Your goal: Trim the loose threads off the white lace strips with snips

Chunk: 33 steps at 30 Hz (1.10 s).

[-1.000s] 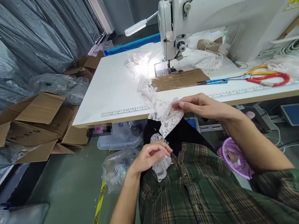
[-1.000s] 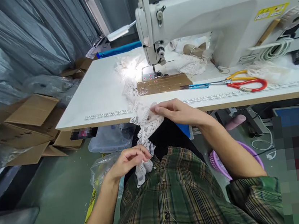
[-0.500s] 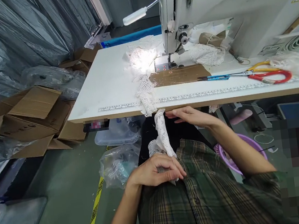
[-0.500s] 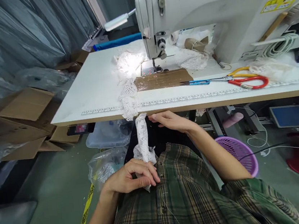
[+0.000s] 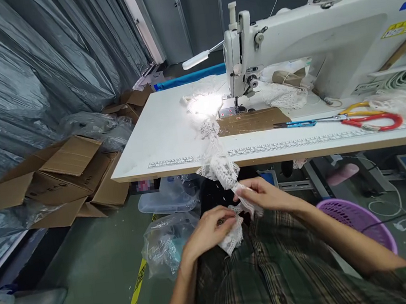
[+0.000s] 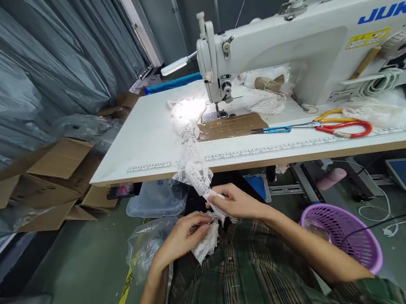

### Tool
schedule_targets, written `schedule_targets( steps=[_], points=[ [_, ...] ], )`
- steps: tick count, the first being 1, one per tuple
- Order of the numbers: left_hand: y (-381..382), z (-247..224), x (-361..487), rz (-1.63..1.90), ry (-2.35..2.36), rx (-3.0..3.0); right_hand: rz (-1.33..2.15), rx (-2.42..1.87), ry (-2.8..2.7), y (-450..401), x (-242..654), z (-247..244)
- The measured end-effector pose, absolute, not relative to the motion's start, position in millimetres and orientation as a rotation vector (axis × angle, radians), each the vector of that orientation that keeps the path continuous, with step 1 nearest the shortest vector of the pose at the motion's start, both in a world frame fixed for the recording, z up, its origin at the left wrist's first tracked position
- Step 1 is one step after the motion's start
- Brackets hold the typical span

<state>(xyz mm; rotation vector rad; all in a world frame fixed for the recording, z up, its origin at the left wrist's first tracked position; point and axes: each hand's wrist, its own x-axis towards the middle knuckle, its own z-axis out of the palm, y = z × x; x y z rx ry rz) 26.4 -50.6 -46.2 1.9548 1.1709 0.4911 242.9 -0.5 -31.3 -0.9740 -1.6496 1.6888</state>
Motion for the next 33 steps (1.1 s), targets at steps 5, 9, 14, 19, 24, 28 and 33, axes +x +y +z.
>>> schedule_targets(
  steps=[5, 9, 14, 19, 24, 28, 33],
  points=[
    [-29, -33, 2, 1.032, 1.371, 1.821, 1.706, -0.962, -1.907, -38, 270, -22],
    [-13, -17, 8, 1.429, 1.505, 1.668, 1.765, -0.965, -1.982, -50, 277, -21],
    [1, -3, 52, 1.176, 1.500, 1.591, 1.776, -0.869, -2.139, -57, 276, -18],
    [6, -27, 80, 1.117, 1.331, 1.519, 1.658, -0.677, -2.400, -57, 283, -16],
    [-22, -27, 59, 1.042, 1.290, 1.654, 1.493, -1.012, -2.061, -19, 291, -23],
    [-55, -10, 48, 0.932, 1.205, 1.703, 1.634, -1.038, -1.463, 12, 271, -28],
    [-81, -10, 54, 0.796, 1.126, 1.708, 1.837, -0.918, -1.025, 25, 234, -28]
  ],
)
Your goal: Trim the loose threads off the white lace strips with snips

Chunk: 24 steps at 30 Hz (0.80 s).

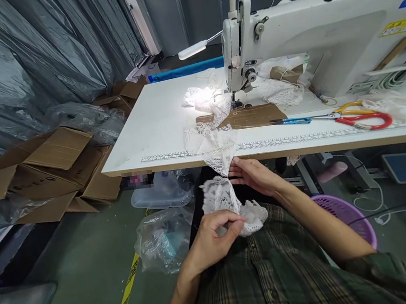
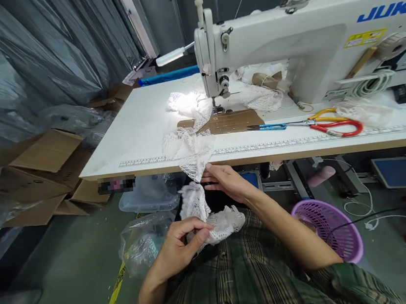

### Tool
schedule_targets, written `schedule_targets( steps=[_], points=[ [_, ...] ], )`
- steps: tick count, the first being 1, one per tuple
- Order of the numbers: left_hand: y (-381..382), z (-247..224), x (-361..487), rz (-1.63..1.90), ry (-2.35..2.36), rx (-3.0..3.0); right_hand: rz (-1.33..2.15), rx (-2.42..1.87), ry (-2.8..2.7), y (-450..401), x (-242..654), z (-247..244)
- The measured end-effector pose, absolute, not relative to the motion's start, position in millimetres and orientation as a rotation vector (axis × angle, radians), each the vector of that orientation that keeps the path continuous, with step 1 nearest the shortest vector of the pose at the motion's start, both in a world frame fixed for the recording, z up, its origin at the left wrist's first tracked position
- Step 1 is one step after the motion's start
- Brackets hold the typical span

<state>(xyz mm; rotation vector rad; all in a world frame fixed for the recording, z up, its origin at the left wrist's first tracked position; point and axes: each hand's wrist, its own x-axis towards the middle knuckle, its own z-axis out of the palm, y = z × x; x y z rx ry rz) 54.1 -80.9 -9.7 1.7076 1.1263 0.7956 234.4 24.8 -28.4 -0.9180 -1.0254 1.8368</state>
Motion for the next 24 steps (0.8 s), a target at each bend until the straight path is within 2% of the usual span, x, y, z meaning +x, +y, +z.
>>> schedule_targets(
  steps=[5, 9, 12, 14, 16, 21, 24],
  points=[
    [-86, -19, 60, 0.687, 1.060, 1.730, 1.763, -0.972, -0.806, 24, 216, -35],
    [-78, -14, 42, 0.663, 1.086, 1.820, 1.745, -0.977, -1.021, 4, 228, -38],
    [-60, -4, 15, 0.893, 1.251, 1.852, 1.805, -0.967, -1.339, -21, 244, -35],
    [-44, 2, 1, 1.188, 1.389, 1.767, 1.909, -0.858, -1.512, -37, 252, -30],
    [-25, 5, -3, 1.331, 1.453, 1.648, 1.976, -0.717, -1.660, -50, 255, -26],
    [10, -4, 41, 0.902, 1.147, 1.360, 1.885, -0.509, -2.113, -73, 249, -24],
    [16, -16, 79, 0.878, 1.028, 1.239, 1.853, -0.477, -2.261, -78, 246, -26]
  ],
)
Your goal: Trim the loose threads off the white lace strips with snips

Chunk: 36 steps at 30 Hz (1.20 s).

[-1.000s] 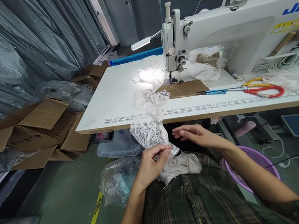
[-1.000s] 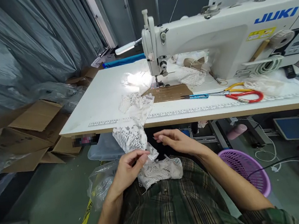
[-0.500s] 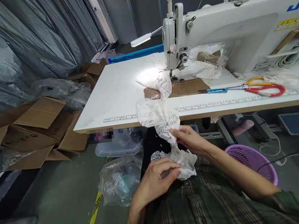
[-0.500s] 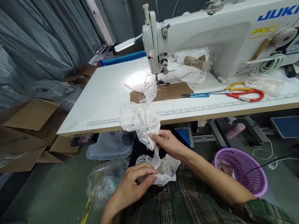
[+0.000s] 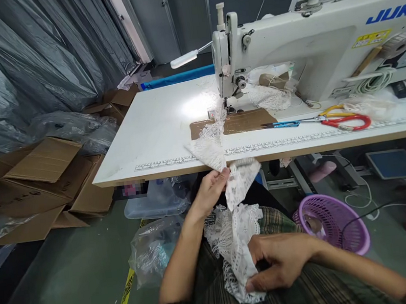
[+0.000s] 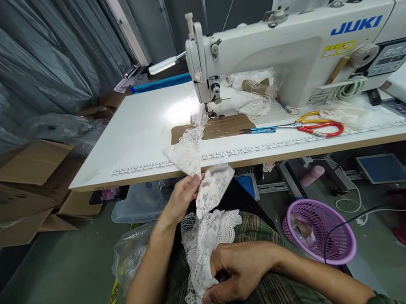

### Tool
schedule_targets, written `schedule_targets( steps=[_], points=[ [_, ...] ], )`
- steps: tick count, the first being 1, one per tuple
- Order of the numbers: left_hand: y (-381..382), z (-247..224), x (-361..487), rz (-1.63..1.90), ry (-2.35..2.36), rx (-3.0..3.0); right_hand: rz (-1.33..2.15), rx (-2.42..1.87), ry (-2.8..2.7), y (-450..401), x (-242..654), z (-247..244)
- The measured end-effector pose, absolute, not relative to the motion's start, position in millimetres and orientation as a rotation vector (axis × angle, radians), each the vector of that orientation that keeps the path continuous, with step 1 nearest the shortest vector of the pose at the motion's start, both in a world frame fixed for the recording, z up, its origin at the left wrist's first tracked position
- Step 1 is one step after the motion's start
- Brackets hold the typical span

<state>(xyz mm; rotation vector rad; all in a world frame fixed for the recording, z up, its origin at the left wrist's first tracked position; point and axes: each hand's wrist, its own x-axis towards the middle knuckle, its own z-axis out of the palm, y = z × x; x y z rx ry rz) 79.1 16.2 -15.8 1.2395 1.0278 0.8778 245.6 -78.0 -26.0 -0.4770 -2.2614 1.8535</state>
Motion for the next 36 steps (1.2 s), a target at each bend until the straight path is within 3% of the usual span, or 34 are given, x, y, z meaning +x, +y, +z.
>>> schedule_targets(
  steps=[4, 10, 16, 21, 24, 27, 31, 36],
  points=[
    [13, -18, 88, 0.918, 1.076, 1.307, 1.780, -0.551, -2.311, -63, 261, -21],
    [-20, 10, 17, 0.853, 1.122, 1.743, 1.629, -0.934, -1.956, -10, 289, -16],
    [-80, 10, 20, 0.734, 0.815, 1.758, 1.801, -0.851, -1.312, 21, 239, -24],
    [-93, 2, 47, 0.503, 1.002, 1.984, 1.707, -0.894, -1.137, 30, 203, -24],
    [-78, 8, 27, 0.459, 1.151, 2.066, 1.580, -1.012, -1.345, 20, 206, -22],
    [-50, 13, -1, 0.752, 1.318, 1.957, 1.523, -0.977, -1.769, -5, 216, -12],
    [-13, 6, -9, 1.116, 1.491, 1.649, 1.504, -0.604, -2.314, -43, 221, 2],
    [9, -11, 25, 0.997, 1.321, 1.456, 1.558, -0.197, -2.526, -66, 221, 0]
  ],
)
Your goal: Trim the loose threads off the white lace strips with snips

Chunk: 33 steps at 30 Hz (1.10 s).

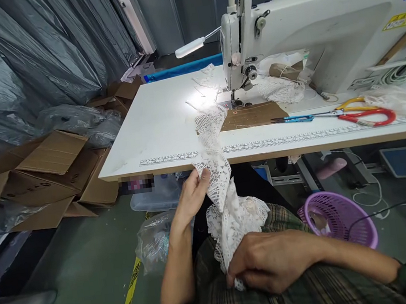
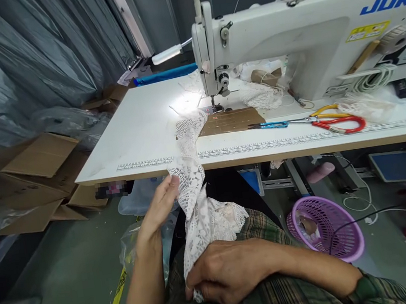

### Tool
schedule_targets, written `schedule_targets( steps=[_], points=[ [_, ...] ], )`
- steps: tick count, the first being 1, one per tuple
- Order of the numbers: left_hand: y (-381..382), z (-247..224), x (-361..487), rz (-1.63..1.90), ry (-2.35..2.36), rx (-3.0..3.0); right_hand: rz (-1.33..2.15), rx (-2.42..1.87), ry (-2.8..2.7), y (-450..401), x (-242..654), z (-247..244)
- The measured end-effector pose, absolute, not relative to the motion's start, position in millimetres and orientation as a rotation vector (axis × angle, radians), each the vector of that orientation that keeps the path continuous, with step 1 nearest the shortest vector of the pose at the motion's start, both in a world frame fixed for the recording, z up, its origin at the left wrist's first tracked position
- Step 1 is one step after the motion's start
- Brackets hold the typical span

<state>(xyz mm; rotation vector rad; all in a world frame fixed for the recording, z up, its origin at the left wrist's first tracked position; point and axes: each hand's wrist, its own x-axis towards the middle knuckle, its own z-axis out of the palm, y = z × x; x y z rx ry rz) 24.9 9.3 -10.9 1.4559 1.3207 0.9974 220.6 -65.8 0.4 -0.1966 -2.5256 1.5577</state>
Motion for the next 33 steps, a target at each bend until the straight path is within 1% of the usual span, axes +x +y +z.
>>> schedule_targets(
  steps=[4, 7, 12, 16, 19, 24, 31, 33],
  points=[
    [17, -16, 48, 1.115, 1.284, 1.262, 1.590, -0.101, -2.550, -70, 226, -2],
    [17, -16, 49, 1.067, 1.191, 1.041, 1.605, -0.104, -2.511, -69, 234, 1],
    [1, -13, 38, 1.072, 1.015, 0.861, 1.649, -0.246, -2.447, -60, 250, 4],
    [-7, -21, 39, 1.031, 0.812, 0.672, 1.683, -0.337, -2.470, -55, 254, 0],
    [-4, -29, 44, 1.087, 0.798, 0.561, 1.698, -0.357, -2.477, -53, 252, -3],
    [2, -37, 42, 1.083, 0.807, 0.561, 1.701, -0.419, -2.466, -52, 252, -5],
    [-3, -34, 29, 1.053, 0.574, 0.640, 1.749, -0.483, -2.480, -48, 255, -7],
    [-1, -32, 29, 1.028, 0.605, 0.612, 1.730, -0.508, -2.504, -48, 254, -7]
  ],
)
